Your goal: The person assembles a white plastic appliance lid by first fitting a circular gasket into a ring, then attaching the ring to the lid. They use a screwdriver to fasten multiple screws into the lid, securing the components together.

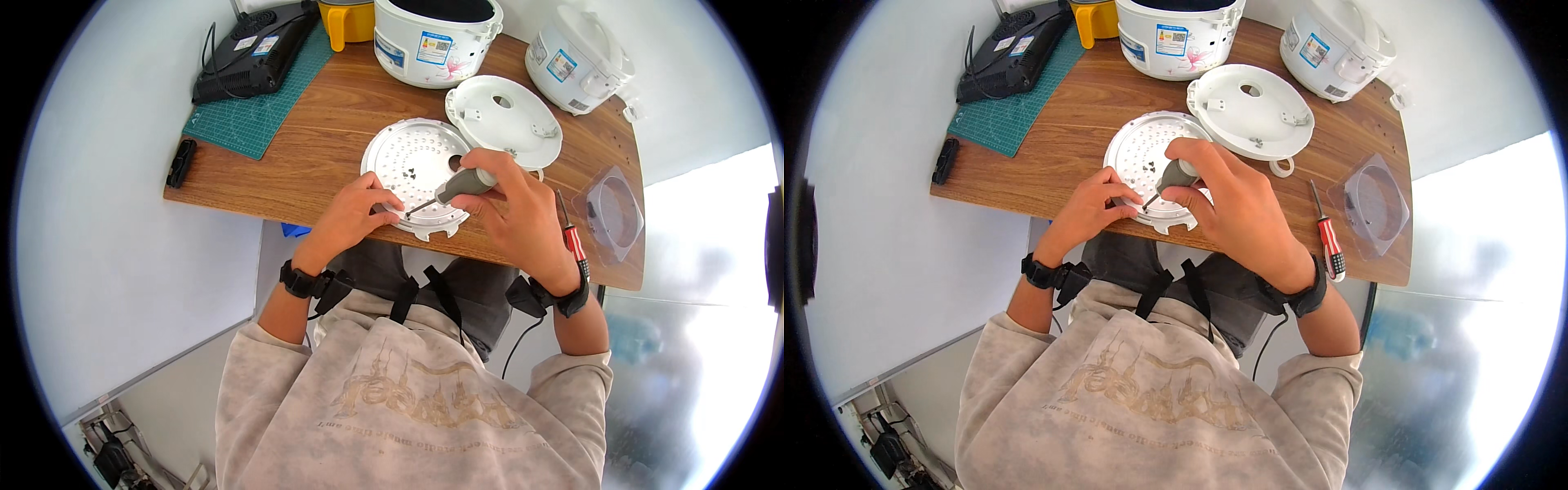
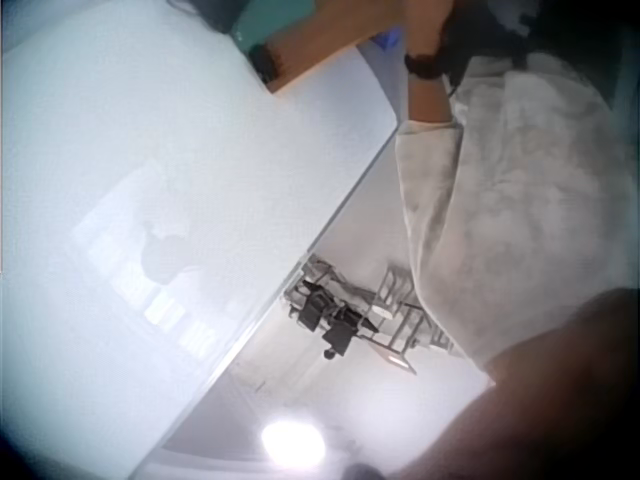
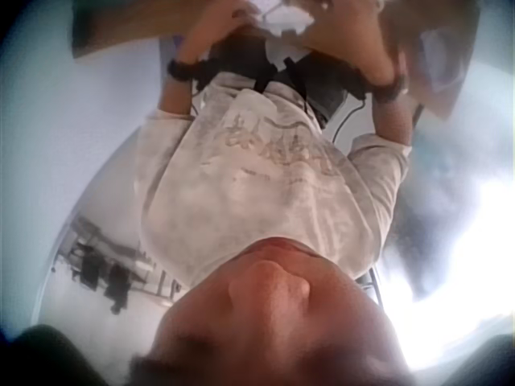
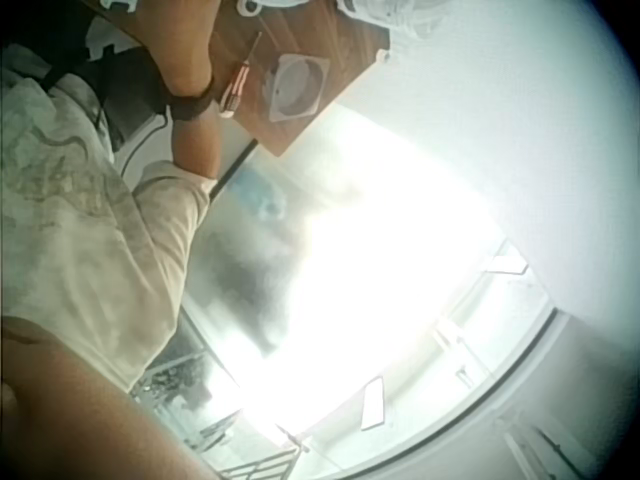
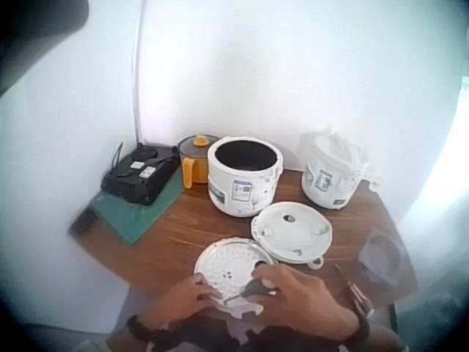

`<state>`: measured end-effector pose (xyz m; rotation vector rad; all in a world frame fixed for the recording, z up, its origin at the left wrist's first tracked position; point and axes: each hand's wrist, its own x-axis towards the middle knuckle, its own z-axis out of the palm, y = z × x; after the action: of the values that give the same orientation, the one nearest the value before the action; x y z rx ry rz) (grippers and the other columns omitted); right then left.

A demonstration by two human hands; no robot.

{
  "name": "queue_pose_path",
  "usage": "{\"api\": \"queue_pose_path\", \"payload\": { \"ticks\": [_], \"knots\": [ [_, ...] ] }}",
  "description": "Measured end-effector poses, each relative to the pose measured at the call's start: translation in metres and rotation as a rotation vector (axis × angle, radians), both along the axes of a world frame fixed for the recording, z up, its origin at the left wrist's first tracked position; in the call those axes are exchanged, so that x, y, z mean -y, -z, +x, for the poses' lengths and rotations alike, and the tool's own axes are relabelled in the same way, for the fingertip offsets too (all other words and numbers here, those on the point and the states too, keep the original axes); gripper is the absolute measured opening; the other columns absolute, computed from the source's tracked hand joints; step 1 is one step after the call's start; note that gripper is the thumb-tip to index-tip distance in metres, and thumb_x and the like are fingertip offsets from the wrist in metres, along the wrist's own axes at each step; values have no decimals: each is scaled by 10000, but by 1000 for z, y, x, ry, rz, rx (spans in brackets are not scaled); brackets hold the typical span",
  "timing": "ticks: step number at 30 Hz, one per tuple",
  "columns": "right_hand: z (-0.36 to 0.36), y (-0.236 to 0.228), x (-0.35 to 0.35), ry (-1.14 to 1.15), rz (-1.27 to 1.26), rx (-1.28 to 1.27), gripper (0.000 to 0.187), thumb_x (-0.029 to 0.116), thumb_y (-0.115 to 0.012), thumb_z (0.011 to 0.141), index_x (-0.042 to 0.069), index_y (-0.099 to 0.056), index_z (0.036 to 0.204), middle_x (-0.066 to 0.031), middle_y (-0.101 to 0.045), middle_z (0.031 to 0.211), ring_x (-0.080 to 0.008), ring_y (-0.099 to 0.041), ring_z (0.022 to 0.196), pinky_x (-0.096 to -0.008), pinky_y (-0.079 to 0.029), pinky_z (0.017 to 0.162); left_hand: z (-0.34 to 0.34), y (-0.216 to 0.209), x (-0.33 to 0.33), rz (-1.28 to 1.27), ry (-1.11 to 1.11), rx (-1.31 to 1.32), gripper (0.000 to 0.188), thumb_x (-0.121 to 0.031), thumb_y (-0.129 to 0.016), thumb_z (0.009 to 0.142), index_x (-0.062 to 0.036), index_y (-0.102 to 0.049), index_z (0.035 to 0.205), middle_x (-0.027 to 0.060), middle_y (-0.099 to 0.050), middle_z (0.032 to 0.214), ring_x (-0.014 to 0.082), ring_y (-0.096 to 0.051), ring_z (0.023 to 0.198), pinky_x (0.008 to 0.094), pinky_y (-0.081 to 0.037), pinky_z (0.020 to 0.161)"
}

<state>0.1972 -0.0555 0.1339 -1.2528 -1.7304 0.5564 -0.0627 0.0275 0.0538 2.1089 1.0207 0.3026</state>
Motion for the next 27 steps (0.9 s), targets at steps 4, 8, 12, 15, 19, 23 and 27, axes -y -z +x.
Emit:
{"api": "queue_pose_path", "payload": {
  "ticks": [4, 8, 12, 15, 19, 23, 27],
  "knots": [
    [0, -3, 0, -8, 6, 14, 400, 111, -797, 875, 89, -606, 1226, -115, -715, 1110, -310, -741, 918, -370, -586, 728, 1, -2, 0, -8, -7, -14, 197, -162, -809, 865, -124, -803, 1058, 41, -572, 963, 196, -591, 882, 321, -475, 770],
    [0, -2, 2, -16, 13, 25, 400, 116, -798, 871, 82, -606, 1221, -106, -709, 1135, -327, -719, 938, -375, -586, 742, 0, -3, 0, -16, -7, -11, 199, -165, -808, 867, -125, -802, 1061, 42, -574, 973, 196, -595, 882, 321, -475, 770],
    [-1, -1, 4, -13, 2, 23, 397, 115, -796, 870, 74, -607, 1216, -104, -703, 1156, -335, -708, 929, -381, -583, 751, 1, -4, 0, -5, 0, -23, 197, -168, -806, 869, -122, -800, 1060, 47, -574, 979, 198, -598, 884, 322, -475, 768],
    [0, 2, 4, -29, 11, 23, 391, 112, -792, 874, 74, -608, 1216, -108, -701, 1155, -341, -701, 923, -386, -579, 750, 0, -4, 0, 2, 6, -26, 194, -167, -805, 869, -122, -798, 1058, 48, -573, 979, 200, -599, 883, 324, -475, 766],
    [0, 1, 6, -32, -10, 36, 390, 109, -789, 876, 78, -608, 1220, -111, -699, 1150, -347, -695, 922, -389, -576, 750, 1, -5, 0, 2, 6, -27, 196, -164, -805, 867, -122, -797, 1058, 49, -572, 976, 199, -598, 878, 325, -474, 762],
    [1, 2, 7, -43, -7, 43, 391, 114, -789, 877, 81, -605, 1221, -112, -697, 1146, -355, -692, 925, -395, -575, 747, 1, -5, 0, -1, 6, -29, 196, -162, -805, 867, -122, -797, 1058, 46, -571, 978, 196, -593, 871, 324, -471, 759],
    [0, 6, 6, -52, 23, 24, 393, 121, -791, 875, 83, -600, 1217, -113, -694, 1137, -364, -686, 926, -405, -572, 745, 1, -6, 0, -6, 2, -38, 191, -166, -803, 872, -120, -796, 1057, 45, -571, 981, 194, -588, 863, 324, -466, 750]
  ]
}}
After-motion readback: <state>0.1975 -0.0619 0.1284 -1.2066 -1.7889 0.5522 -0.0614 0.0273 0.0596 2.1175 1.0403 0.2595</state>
